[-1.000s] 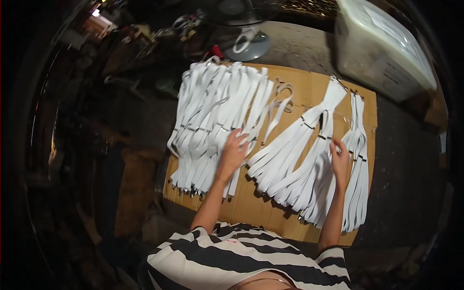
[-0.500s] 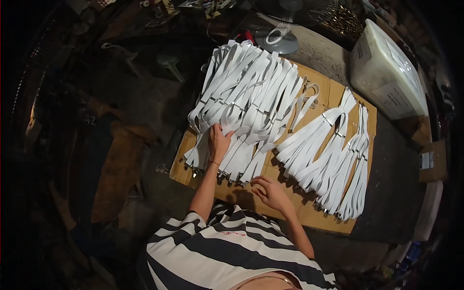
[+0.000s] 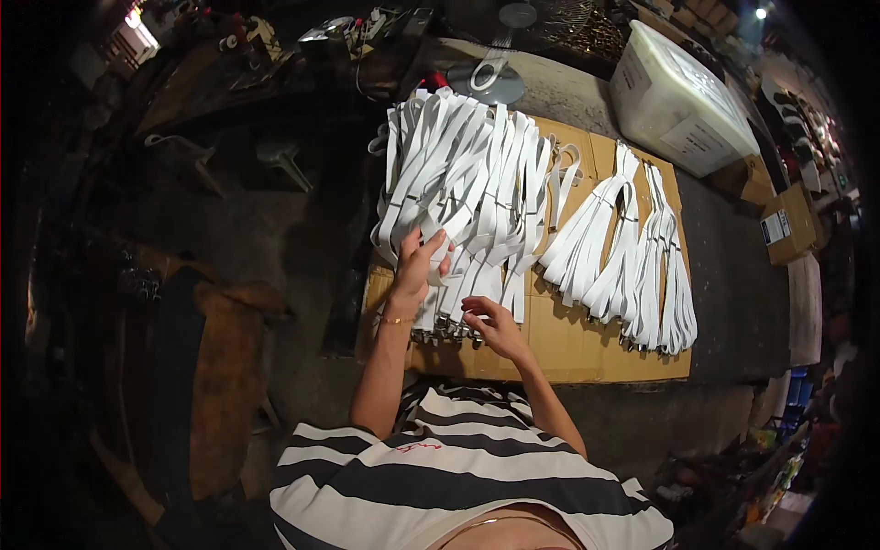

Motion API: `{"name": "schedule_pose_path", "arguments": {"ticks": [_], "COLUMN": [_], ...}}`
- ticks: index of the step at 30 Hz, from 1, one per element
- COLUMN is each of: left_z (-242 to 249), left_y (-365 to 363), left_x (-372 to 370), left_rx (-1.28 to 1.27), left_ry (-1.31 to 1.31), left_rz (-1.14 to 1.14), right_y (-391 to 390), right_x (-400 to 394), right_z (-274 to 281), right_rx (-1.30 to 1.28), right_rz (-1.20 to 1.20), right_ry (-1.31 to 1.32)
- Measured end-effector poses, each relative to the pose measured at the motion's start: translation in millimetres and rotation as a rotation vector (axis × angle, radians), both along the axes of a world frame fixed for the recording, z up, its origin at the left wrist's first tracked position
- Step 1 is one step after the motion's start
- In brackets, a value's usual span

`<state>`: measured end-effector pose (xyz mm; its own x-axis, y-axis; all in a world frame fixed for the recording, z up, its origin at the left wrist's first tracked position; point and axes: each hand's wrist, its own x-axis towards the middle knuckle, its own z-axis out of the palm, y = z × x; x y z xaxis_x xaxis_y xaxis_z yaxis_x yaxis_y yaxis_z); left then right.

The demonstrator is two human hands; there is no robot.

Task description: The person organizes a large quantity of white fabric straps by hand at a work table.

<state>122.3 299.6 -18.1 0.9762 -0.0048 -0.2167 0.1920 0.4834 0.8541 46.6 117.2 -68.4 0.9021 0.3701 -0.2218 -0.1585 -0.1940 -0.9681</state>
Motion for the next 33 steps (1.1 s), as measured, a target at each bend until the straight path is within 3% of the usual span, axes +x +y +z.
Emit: {"name": "schedule_pose_path", "arguments": {"ticks": [2, 5, 7, 9, 11, 12, 15, 18, 22, 26, 27, 29, 33], "left_z": [13.3, 48.6, 53.0, 56.6, 56.0, 50.3, 24.0, 6.0, -2.5, 6.1, 5.8, 0.4, -13.0], "left_y": [0.1, -8.0, -11.4, -13.1, -18.7, -22.5, -26.2, -26.3, -27.0, -31.7, -35.5, -48.1, -70.6], "left_x": [-16.4, -50.1, -70.6, -86.8, -99.8, -105.4, -117.8, -130.6, -138.4, -134.5, -136.2, -144.0, -157.1], "left_rx": [-0.188, -0.274, -0.166, -0.114, -0.106, -0.104, -0.019, 0.142, 0.365, 0.61, 0.613, 0.289, 0.296], "left_ry": [0.019, 0.005, -0.067, -0.094, -0.087, -0.085, -0.091, -0.07, -0.219, -0.168, -0.16, -0.178, -0.068], "left_rz": [-0.042, -0.077, -0.112, -0.203, -0.28, -0.287, -0.391, -0.525, -0.592, -0.769, -0.765, -0.563, -0.428], "right_y": [10.3, 18.1, 20.5, 17.5, 10.8, -3.2, -1.2, -7.4, -10.0, -23.6, -24.4, -28.3, -57.7], "right_x": [-2.5, 0.0, 7.1, 6.8, 9.9, 12.3, 5.4, -2.4, -24.5, -41.1, -44.4, -53.4, -81.6], "right_z": [1.1, -3.9, -0.5, 9.9, 6.4, -1.3, 43.5, 31.8, 40.0, 37.1, 37.7, 39.1, 34.9], "right_rx": [0.037, 0.038, 0.382, 0.389, 0.63, 0.897, 0.835, 0.806, 0.688, 0.683, 0.686, 0.876, 0.902], "right_rz": [-0.052, -0.151, -0.208, -0.33, -0.389, -0.23, -0.327, -0.171, -0.195, -0.239, -0.234, -0.29, -0.207], "right_ry": [-0.042, -0.111, 0.034, 0.045, 0.204, 0.346, 0.568, 0.444, 0.37, 0.324, 0.331, 0.381, 0.506]}}
